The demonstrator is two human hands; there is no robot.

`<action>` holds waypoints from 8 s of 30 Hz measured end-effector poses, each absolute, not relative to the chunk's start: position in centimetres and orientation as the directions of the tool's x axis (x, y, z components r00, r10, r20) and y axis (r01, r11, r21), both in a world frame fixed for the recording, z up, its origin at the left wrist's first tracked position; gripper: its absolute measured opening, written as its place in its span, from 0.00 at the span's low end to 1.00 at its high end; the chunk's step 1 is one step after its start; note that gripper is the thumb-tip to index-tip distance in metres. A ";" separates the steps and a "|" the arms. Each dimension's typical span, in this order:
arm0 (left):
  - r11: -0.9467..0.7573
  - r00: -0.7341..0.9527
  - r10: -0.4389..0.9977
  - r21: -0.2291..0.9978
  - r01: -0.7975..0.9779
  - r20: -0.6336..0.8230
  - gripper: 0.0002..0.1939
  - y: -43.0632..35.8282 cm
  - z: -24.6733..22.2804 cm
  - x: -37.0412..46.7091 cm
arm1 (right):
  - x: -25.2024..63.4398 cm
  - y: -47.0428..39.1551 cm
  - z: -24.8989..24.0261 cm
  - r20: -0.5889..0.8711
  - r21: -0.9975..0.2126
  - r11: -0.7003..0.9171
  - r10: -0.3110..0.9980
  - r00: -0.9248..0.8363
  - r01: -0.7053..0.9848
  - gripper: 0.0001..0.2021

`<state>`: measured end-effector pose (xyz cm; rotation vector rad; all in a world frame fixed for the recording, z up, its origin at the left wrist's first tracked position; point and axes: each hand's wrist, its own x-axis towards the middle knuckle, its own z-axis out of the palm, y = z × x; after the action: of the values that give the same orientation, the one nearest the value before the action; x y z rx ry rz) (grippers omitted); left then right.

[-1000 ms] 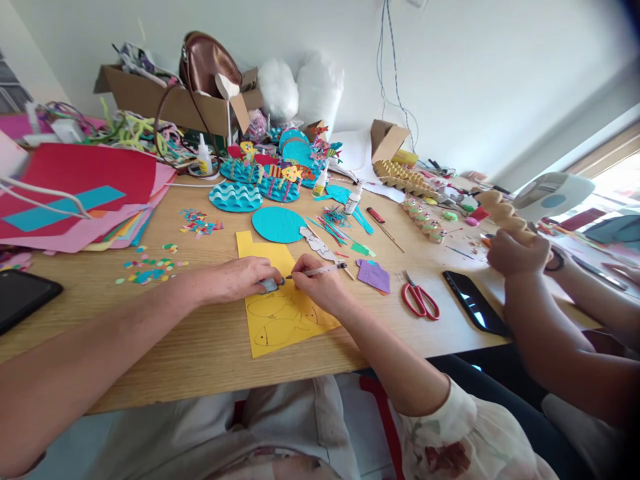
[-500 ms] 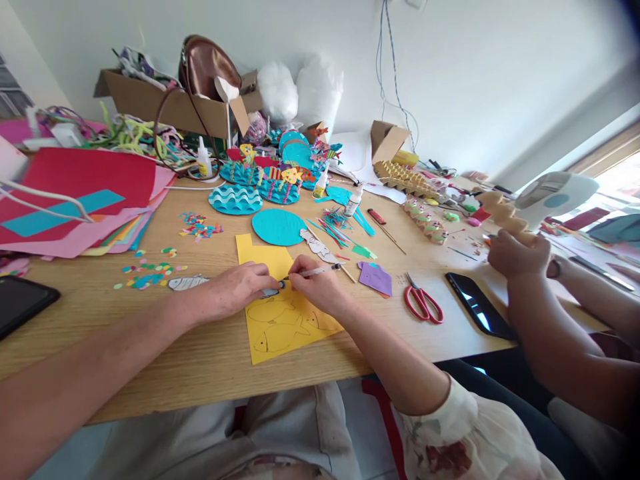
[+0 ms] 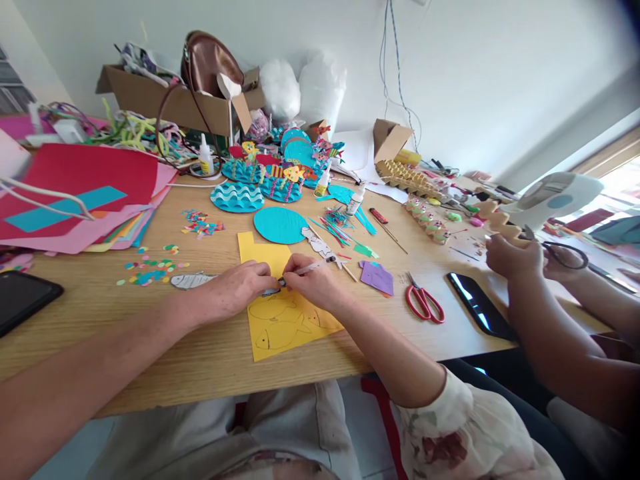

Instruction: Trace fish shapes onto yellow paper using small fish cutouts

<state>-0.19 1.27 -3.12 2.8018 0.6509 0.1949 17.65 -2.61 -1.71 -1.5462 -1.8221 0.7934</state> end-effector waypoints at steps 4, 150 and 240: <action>-0.857 0.887 0.459 0.289 0.427 0.052 0.17 1.1 -2.9 -0.1 | 17.7 -2.5 -1.9 0.077 -0.778 0.142 0.988 -0.131 0.612 0.04; -0.843 0.853 0.497 0.321 0.432 0.158 0.16 -0.8 -3.3 -1.8 | 16.1 -2.2 -2.4 0.152 -0.724 0.196 0.981 -0.125 0.661 0.04; -0.574 0.593 0.805 0.285 0.768 0.023 0.20 -6.2 -3.0 1.4 | 16.2 -1.0 -0.2 -0.006 -0.712 0.188 0.962 -0.274 0.677 0.05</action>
<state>1.45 -6.19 -3.00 2.5774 1.2972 0.2189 16.20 -1.01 -0.25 -1.5318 -2.0236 0.8520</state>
